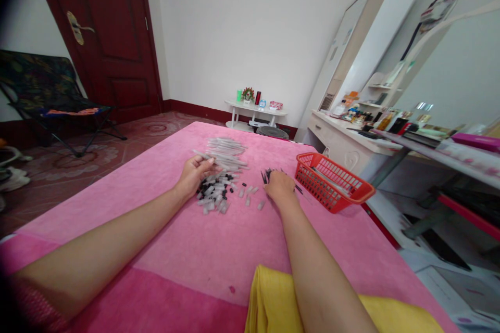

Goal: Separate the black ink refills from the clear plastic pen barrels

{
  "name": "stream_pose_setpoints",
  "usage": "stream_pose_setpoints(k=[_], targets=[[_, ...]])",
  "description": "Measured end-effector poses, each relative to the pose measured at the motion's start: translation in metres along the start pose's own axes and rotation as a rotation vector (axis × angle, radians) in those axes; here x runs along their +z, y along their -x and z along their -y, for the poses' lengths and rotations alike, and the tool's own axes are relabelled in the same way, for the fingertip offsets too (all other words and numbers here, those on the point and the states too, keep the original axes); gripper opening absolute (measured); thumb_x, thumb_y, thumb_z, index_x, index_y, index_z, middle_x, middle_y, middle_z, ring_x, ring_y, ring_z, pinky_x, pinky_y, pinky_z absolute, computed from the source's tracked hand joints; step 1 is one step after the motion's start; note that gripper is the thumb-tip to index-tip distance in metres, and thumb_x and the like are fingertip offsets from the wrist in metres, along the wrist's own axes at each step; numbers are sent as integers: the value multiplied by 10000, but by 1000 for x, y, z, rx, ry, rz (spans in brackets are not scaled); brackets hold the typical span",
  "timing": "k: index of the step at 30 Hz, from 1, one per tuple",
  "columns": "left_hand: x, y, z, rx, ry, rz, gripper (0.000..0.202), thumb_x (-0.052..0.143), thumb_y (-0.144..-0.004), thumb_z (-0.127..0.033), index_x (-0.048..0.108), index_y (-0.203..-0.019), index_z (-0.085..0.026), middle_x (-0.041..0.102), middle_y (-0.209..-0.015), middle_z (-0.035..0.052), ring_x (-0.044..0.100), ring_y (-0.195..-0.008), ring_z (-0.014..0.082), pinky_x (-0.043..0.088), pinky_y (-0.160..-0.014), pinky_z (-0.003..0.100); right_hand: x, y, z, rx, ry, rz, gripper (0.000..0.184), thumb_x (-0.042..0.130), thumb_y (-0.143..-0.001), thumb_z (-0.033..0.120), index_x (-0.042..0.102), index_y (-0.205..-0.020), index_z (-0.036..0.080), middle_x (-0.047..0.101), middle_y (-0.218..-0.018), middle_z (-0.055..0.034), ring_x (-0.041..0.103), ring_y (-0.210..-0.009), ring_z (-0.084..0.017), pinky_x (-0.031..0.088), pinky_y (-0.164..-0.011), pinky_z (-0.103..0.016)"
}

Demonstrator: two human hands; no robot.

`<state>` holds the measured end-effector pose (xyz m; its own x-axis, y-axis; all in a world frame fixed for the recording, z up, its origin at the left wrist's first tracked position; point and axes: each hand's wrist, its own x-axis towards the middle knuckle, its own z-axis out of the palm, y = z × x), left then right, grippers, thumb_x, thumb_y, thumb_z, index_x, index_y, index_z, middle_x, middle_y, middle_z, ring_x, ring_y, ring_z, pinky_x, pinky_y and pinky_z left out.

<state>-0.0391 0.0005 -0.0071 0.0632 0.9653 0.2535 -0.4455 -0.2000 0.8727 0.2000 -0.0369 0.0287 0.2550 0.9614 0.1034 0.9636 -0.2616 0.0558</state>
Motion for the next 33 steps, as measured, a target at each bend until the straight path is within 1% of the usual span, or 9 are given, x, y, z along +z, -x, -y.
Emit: stream_pose_setpoints(k=[5, 9, 11, 14, 15, 17, 22, 26, 33], targets=[[0, 0, 1, -2, 12, 4, 377, 761, -616, -382, 579, -826, -127, 685, -728, 47, 677, -651, 191, 540, -632, 298, 0, 2, 5, 22, 6, -24, 273, 564, -703, 195, 705, -930, 137, 693, -948, -183, 653, -919, -280, 490, -719, -329], [-4, -4, 0, -13, 90, -33, 336, 755, -630, -339, 555, -801, -128, 662, -697, 21, 679, -670, 178, 540, -635, 278, -11, 1, 5, 0, -104, -102, 237, 515, -743, 237, 710, -851, 158, 701, -906, -154, 657, -869, -268, 477, -685, -318], [-6, -6, -1, -32, 157, -79, 318, 755, -625, -312, 542, -778, -132, 654, -692, 13, 676, -672, 165, 537, -641, 267, -18, 1, 6, -104, -247, -114, 207, 510, -754, 251, 697, -796, 173, 708, -842, -112, 656, -805, -228, 463, -658, -285], [-10, -10, -5, -48, 237, -144, 296, 749, -625, -283, 524, -756, -141, 655, -712, 13, 676, -684, 158, 535, -653, 266, -28, 2, 11, -342, -504, -77, 157, 513, -755, 206, 666, -777, 175, 701, -745, -46, 633, -693, -155, 444, -633, -234], [-10, -10, -5, -50, 252, -158, 292, 746, -627, -278, 520, -753, -143, 654, -718, 14, 676, -688, 156, 535, -660, 269, -30, 3, 14, -406, -561, -68, 146, 516, -753, 191, 659, -779, 175, 696, -729, -32, 622, -670, -141, 440, -631, -224], [-12, -11, -6, -50, 267, -173, 291, 744, -628, -274, 513, -749, -145, 651, -718, 11, 676, -688, 151, 534, -679, 275, -34, 6, 19, -473, -613, -57, 128, 530, -746, 178, 654, -778, 176, 687, -714, -16, 607, -654, -130, 434, -627, -215], [-10, -10, -7, -59, 270, -153, 288, 741, -630, -275, 521, -767, -149, 654, -726, 8, 675, -696, 151, 531, -678, 272, -36, 12, 27, -469, -601, -81, 105, 559, -743, 179, 660, -768, 188, 677, -714, -9, 595, -664, -134, 424, -624, -216], [-9, -9, -8, -56, 280, -134, 279, 742, -628, -267, 528, -762, -147, 656, -710, 9, 675, -684, 154, 533, -655, 265, -36, 11, 26, -479, -594, -89, 99, 561, -744, 173, 657, -764, 187, 677, -717, -11, 590, -662, -136, 419, -624, -216], [-12, -10, -6, -53, 304, -147, 264, 737, -638, -260, 540, -770, -144, 657, -704, 7, 674, -670, 150, 539, -649, 259, -39, 13, 26, -467, -576, -86, 117, 553, -741, 168, 662, -778, 191, 677, -714, -8, 587, -661, -135, 412, -624, -217]])
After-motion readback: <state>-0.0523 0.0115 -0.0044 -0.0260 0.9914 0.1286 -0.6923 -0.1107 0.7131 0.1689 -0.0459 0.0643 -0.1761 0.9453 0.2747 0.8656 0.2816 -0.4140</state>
